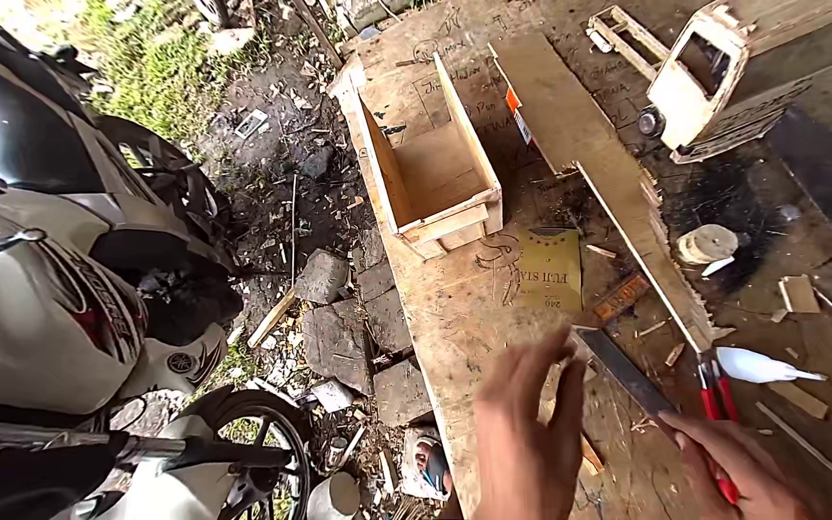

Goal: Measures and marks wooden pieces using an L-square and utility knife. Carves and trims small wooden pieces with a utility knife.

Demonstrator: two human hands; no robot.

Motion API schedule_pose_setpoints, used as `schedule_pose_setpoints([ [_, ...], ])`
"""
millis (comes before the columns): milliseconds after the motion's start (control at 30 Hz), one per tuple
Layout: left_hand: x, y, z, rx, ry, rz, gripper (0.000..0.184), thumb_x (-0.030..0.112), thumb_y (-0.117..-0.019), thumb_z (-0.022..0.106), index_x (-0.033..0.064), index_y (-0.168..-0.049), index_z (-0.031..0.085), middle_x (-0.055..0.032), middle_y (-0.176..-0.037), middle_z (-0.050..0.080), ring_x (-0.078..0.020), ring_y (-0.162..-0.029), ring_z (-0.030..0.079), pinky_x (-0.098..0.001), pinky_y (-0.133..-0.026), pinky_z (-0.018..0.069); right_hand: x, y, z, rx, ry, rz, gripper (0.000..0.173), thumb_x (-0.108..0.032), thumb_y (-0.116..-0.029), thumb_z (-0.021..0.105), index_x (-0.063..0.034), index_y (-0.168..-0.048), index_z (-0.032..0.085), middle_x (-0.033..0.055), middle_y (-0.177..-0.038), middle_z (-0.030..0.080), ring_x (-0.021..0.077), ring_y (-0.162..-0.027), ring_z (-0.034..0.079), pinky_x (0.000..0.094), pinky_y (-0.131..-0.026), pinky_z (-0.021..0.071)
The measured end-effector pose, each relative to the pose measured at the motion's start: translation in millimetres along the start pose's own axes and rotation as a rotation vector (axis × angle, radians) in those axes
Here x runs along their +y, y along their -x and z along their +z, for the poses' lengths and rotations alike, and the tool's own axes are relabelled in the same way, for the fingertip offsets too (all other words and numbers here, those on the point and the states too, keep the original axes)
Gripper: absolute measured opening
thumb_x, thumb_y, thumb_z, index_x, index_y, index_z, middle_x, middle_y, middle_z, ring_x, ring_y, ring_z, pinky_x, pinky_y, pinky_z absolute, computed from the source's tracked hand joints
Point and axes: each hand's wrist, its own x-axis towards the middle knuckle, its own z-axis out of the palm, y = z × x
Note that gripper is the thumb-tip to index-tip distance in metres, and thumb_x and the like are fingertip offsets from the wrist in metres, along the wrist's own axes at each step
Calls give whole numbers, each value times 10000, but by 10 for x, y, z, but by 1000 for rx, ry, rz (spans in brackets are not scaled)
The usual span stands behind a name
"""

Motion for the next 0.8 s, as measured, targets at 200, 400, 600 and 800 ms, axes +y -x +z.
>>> schedule_pose_setpoints([
  [200, -489, 987, 275, -137, -347, -83, 957, 563, -708, 853, 54, -1464, 559, -178, -1456, 563, -374, -1327, 532, -525, -1041, 482, 93, 247, 7, -13, 127, 99, 397, -132, -953, 665, 94, -1280, 654, 349, -1168, 635, 494, -1050, 650, 545, -942, 541],
  [400, -545, 934, 378, -72, -352, -1, 795, 498, -682, 866, 136, -1356, 650, -139, -1372, 615, -372, -1218, 584, -523, -949, 508, 44, 84, -65, -110, 110, 198, 344, -94, -866, 732, 99, -1146, 685, 333, -1126, 644, 473, -1013, 657, 567, -920, 530],
  [600, -586, 1113, 441, 89, -451, 104, 788, 585, -716, 825, 125, -1336, 666, -126, -1260, 675, -319, -1121, 633, -466, -905, 525, -83, 69, -41, -91, 5, 196, 412, -85, -830, 734, 109, -1181, 640, 293, -1062, 661, 410, -937, 671, 510, -830, 557],
  [800, -613, 1187, 430, 66, -564, 12, 930, 783, -727, 693, 121, -1379, 660, -152, -1367, 634, -351, -1216, 592, -514, -940, 486, -149, 225, 103, -37, -179, 103, 444, -30, -821, 690, 127, -1234, 647, 255, -972, 631, 284, -794, 611, 385, -686, 538],
])
